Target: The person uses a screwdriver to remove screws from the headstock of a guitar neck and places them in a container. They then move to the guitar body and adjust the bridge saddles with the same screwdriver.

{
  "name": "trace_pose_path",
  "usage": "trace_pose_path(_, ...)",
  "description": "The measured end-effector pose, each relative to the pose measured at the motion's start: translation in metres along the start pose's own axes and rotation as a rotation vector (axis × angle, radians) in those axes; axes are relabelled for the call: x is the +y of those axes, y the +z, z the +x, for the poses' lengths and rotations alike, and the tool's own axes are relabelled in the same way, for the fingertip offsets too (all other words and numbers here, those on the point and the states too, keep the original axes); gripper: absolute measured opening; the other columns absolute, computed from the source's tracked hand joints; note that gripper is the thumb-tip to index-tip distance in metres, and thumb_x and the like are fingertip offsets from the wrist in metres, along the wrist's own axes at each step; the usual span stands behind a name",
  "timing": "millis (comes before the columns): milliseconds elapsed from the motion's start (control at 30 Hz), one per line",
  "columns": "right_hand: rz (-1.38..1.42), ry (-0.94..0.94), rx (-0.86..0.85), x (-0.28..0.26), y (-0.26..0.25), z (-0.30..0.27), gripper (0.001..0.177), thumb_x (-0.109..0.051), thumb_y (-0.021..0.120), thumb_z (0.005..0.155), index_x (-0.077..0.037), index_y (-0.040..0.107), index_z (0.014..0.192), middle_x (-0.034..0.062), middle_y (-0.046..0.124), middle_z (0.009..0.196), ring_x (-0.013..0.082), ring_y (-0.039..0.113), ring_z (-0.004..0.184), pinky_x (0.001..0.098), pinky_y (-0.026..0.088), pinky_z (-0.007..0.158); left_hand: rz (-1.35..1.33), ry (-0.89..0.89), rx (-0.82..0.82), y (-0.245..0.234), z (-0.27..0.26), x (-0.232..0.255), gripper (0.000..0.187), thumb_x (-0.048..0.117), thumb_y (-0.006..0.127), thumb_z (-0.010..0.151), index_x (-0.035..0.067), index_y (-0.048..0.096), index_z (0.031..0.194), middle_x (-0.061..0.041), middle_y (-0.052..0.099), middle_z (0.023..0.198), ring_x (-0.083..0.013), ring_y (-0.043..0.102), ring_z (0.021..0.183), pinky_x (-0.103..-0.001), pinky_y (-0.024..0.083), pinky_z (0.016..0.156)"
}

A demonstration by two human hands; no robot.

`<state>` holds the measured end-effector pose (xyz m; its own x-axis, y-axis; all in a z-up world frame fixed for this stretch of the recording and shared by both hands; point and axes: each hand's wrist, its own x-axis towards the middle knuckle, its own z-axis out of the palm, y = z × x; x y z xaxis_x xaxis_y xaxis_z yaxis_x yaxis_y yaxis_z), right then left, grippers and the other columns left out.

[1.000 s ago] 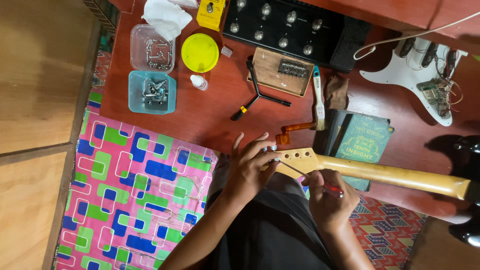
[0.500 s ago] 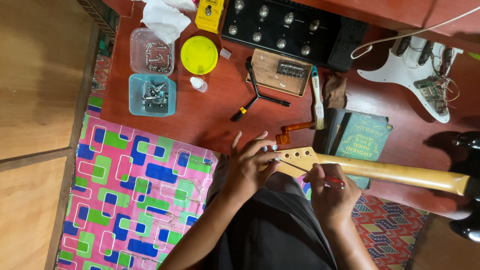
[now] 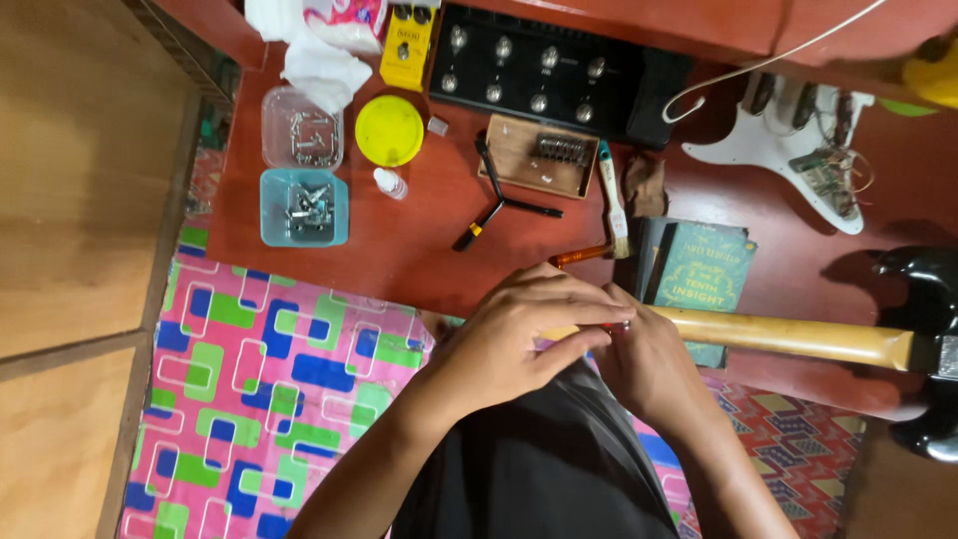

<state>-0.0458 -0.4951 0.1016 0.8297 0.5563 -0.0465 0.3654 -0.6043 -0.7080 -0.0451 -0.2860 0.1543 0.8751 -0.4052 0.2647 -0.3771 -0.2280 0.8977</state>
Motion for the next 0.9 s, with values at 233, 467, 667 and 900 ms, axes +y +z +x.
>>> trace_pose_path(233,-0.074,-0.036,0.027,-0.012,-0.009,0.007,0.021,-0.022,0.053,0.1,-0.001,0.055,0.099,0.0119,0.049,0.098,0.0295,0.052,0.087,0.044,0.045,0.07,0.055,0.038,-0.026,0.007,0.003,0.004,0.017,0.009,0.06,0.103,0.008,0.068,0.118,-0.005,0.067,0.111,-0.0235,0.066,0.099,-0.037,0.05,0.096)
trace_pose_path(467,0.495,0.086,0.455,-0.004,0.02,-0.005,0.034,-0.005,0.085,0.075,-0.009,0.073,0.107,0.0043,0.069,0.076,0.0159,0.063,0.071,0.0318,0.053,0.069,0.22,-0.05,0.283,0.036,-0.002,-0.002,0.018,0.021,0.081,0.083,0.019,0.069,0.097,0.004,0.067,0.09,-0.0195,0.069,0.083,-0.032,0.057,0.076)
trace_pose_path(667,0.585,0.007,0.483,-0.007,0.015,-0.002,0.017,0.001,0.082,0.079,-0.006,0.078,0.093,0.0085,0.071,0.08,0.0204,0.064,0.074,0.0312,0.054,0.07,0.139,-0.136,0.397,0.042,-0.006,0.014,0.024,0.02,0.084,0.078,0.02,0.069,0.097,0.002,0.066,0.081,-0.0223,0.07,0.077,-0.034,0.058,0.069)
trace_pose_path(900,0.685,0.076,0.323,-0.013,0.005,-0.009,0.022,0.008,0.07,0.083,0.0,0.071,0.103,0.013,0.077,0.095,0.0174,0.065,0.094,0.0397,0.055,0.083,0.178,-0.107,0.405,0.045,-0.01,0.005,0.022,0.015,0.082,0.083,0.011,0.066,0.098,-0.004,0.065,0.079,-0.0266,0.07,0.079,-0.037,0.057,0.075)
